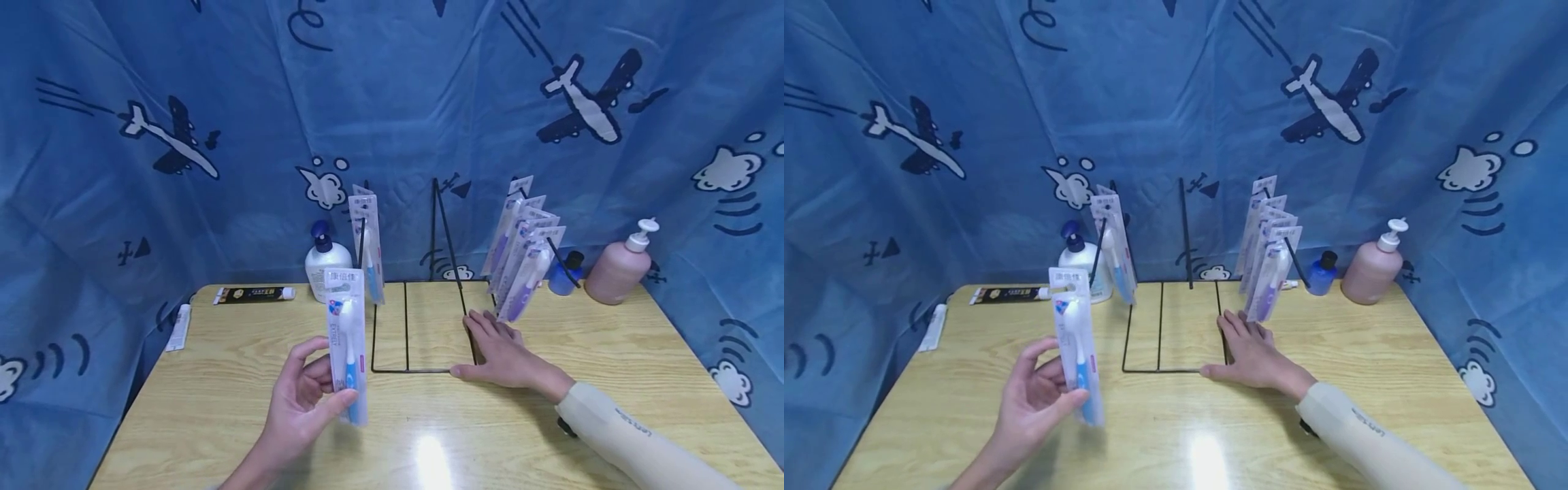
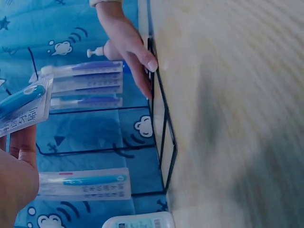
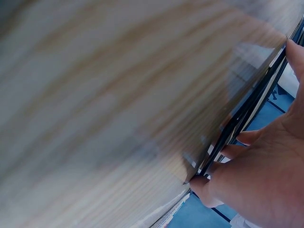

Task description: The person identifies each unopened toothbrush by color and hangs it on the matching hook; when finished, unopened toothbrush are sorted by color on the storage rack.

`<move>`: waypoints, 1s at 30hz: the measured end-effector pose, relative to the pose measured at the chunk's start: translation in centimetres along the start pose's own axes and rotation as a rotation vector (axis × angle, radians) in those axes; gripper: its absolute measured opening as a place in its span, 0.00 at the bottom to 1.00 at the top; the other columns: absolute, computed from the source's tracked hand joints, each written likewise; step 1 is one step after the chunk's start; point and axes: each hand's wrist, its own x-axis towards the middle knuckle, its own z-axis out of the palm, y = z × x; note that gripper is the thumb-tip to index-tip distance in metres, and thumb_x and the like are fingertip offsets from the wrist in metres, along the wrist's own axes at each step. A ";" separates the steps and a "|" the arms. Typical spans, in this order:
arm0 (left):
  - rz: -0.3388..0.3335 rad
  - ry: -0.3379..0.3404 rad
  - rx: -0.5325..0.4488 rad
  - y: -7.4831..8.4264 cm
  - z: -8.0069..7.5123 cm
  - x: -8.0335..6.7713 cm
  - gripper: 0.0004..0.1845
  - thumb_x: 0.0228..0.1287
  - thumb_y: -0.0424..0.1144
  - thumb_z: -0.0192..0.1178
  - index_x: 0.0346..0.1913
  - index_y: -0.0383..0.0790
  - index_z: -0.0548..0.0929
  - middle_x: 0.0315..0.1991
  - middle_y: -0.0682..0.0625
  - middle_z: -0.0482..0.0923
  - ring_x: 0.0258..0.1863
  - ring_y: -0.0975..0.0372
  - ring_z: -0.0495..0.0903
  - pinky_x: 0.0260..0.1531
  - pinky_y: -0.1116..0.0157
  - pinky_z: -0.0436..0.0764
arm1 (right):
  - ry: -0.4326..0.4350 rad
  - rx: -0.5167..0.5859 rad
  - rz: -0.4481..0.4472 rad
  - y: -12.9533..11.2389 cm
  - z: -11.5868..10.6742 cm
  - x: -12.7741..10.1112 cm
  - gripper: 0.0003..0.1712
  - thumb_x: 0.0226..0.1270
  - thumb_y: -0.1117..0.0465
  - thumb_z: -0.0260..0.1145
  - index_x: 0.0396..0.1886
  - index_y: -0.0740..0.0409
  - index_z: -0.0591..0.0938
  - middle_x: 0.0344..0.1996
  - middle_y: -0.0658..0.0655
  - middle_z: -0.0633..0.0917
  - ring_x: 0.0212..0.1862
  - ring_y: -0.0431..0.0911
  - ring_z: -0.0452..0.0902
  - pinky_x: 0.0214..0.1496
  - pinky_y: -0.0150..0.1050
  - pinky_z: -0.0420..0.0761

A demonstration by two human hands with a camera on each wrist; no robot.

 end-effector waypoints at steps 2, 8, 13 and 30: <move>-0.016 0.000 0.007 -0.3 0.1 -0.2 0.36 0.64 0.10 0.63 0.72 0.19 0.61 0.62 0.42 0.87 0.54 0.58 0.90 0.48 0.64 0.88 | 0.010 -0.002 -0.009 0.2 0.1 -0.1 0.65 0.70 0.28 0.70 0.86 0.70 0.58 0.85 0.74 0.56 0.83 0.75 0.46 0.72 0.82 0.52; -0.059 0.009 0.060 -1.3 -0.2 -0.7 0.36 0.64 0.10 0.63 0.73 0.21 0.62 0.62 0.41 0.87 0.53 0.57 0.90 0.48 0.62 0.88 | 0.016 -0.007 -0.023 0.8 0.6 -0.1 0.66 0.70 0.25 0.68 0.87 0.68 0.57 0.85 0.72 0.55 0.84 0.73 0.45 0.71 0.82 0.52; -0.085 0.005 0.089 -2.2 -0.6 -0.5 0.36 0.66 0.10 0.62 0.75 0.24 0.63 0.62 0.41 0.87 0.55 0.55 0.89 0.50 0.59 0.89 | 0.018 -0.009 -0.018 0.7 0.6 0.1 0.67 0.70 0.24 0.67 0.87 0.68 0.58 0.85 0.72 0.55 0.84 0.74 0.45 0.73 0.81 0.51; -0.158 0.263 0.267 -6.1 0.0 4.3 0.37 0.73 0.19 0.65 0.81 0.35 0.67 0.53 0.32 0.84 0.51 0.58 0.87 0.51 0.64 0.87 | 0.049 -0.020 -0.057 0.9 0.9 0.0 0.64 0.71 0.25 0.67 0.86 0.69 0.59 0.83 0.73 0.58 0.82 0.76 0.48 0.69 0.82 0.54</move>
